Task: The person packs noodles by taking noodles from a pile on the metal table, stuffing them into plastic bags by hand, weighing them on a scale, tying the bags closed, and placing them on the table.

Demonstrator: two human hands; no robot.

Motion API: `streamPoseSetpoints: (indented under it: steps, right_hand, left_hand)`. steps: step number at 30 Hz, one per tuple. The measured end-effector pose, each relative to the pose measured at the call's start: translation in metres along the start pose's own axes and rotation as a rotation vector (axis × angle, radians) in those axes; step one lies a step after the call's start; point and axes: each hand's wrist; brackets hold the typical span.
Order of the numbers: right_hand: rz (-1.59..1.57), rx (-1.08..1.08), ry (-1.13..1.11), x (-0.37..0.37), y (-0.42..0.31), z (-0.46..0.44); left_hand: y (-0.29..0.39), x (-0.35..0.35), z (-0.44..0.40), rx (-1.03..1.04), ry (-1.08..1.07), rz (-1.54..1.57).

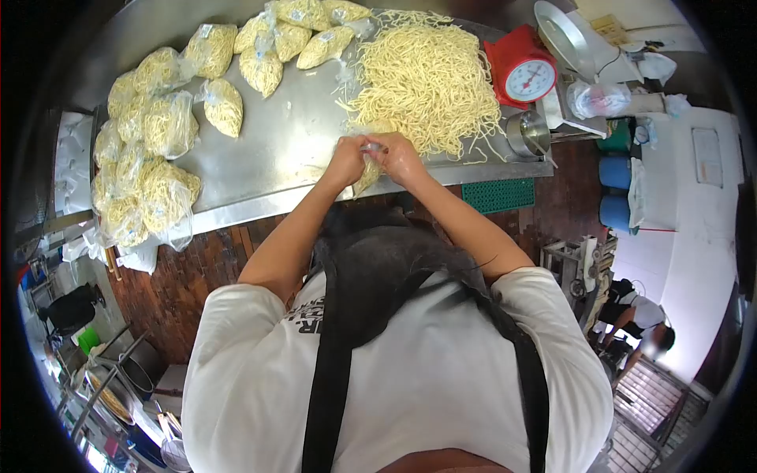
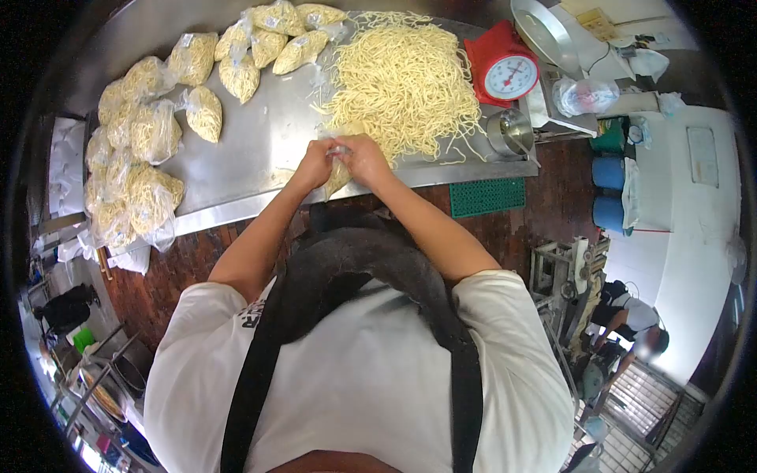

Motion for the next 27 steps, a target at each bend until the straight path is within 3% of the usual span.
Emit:
streamPoseSetpoints:
  steps: [2, 5, 8, 11, 15, 16, 19, 23, 25, 27]
  right_hand:
    - [0.274, -0.264, 0.094, -0.004, -0.01, 0.005]
    - [0.344, -0.251, 0.079, -0.001, -0.008, 0.0]
    - [0.265, -0.133, 0.061, 0.005, -0.017, 0.003]
    - [-0.15, 0.326, -0.075, 0.006, -0.021, -0.009]
    - [-0.527, 0.576, -0.537, -0.016, 0.001, -0.019]
    - [-0.235, 0.526, -0.465, -0.029, -0.037, -0.009]
    - [0.165, -0.17, -0.08, -0.01, -0.007, 0.004]
    - [0.328, -0.218, 0.134, -0.017, -0.002, 0.007]
    - [0.23, -0.278, 0.134, -0.022, -0.015, 0.003]
    - [0.049, -0.328, 0.105, -0.032, -0.037, -0.003]
  left_hand:
    - [-0.001, 0.005, 0.004, -0.019, 0.052, 0.01]
    - [0.007, 0.004, 0.001, -0.119, 0.124, 0.09]
    - [0.02, 0.002, 0.004, -0.166, 0.268, 0.182]
    - [0.019, 0.008, 0.002, -0.093, 0.312, 0.158]
    - [0.025, -0.008, -0.006, -0.114, 0.17, 0.281]
    - [0.026, -0.011, -0.007, -0.149, 0.124, 0.308]
    - [0.019, -0.012, -0.006, -0.127, 0.084, 0.177]
    - [0.029, -0.006, 0.004, 0.096, 0.126, 0.082]
    - [0.041, -0.004, 0.001, 0.221, 0.121, 0.062]
    - [0.033, 0.008, -0.008, 0.081, 0.312, 0.107]
Point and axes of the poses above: each hand's wrist, its own z-axis away from the middle knuckle, its own x-axis out of the palm, y = z × x, and after that the axes turned 11 degrees about x, right-handed
